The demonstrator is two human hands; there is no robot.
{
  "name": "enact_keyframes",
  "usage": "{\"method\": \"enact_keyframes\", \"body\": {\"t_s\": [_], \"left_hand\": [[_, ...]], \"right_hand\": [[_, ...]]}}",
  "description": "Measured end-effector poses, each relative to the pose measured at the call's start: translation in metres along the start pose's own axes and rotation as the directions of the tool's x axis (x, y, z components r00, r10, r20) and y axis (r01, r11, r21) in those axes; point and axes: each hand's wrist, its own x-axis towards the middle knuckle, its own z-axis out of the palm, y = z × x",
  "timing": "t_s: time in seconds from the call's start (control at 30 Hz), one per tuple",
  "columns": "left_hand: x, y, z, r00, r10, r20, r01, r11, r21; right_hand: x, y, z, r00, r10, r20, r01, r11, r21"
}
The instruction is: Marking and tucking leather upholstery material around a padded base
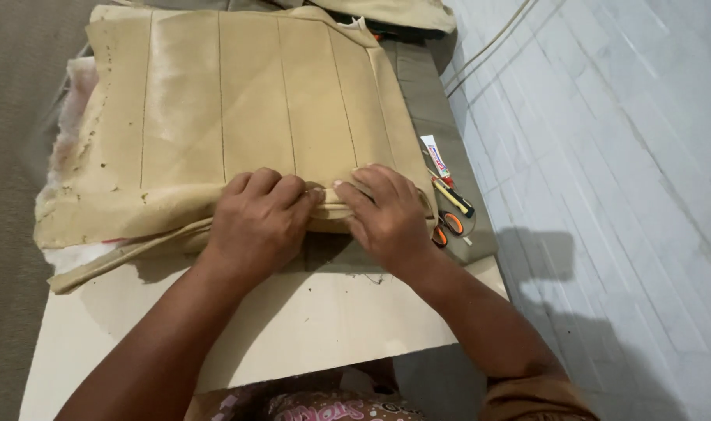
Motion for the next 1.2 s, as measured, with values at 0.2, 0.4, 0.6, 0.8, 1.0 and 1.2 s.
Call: {"method": "enact_keyframes", "body": {"t_s": [0.2, 0.4, 0.6, 0.8, 1.0, 1.2], "left_hand": [[-0.006, -0.004, -0.012, 0.994, -0.075, 0.079, 0.080, 0.995, -0.067], [-0.009, -0.020, -0.019, 0.978, -0.108, 0.181, 0.101, 0.994, 0.044], [-0.017, -0.024, -0.005, 0.988, 0.041, 0.151, -0.044, 0.999, 0.020], [-0.008, -0.011, -0.029, 0.977, -0.057, 0.206, 0.060, 0.998, -0.008], [-0.008, -0.030, -0.054, 0.785, -0.280, 0.553, 0.256, 0.959, 0.122], [-0.015, -0.043, -0.045, 0.924, -0.091, 0.371, 0.076, 0.996, 0.054]], "right_hand": [[0.014, 0.002, 0.001, 0.998, 0.008, 0.056, -0.012, 0.997, 0.072], [0.006, 0.002, 0.007, 0.999, 0.049, 0.022, -0.051, 0.993, 0.110], [0.014, -0.024, 0.002, 1.000, 0.002, -0.005, -0.002, 0.998, 0.061], [0.015, -0.017, 0.006, 0.999, -0.011, -0.051, 0.015, 0.997, 0.074], [0.017, -0.024, 0.003, 0.998, 0.062, -0.007, -0.061, 0.990, 0.126], [0.023, -0.043, 0.002, 0.998, 0.029, 0.054, -0.029, 1.000, 0.011]]}}
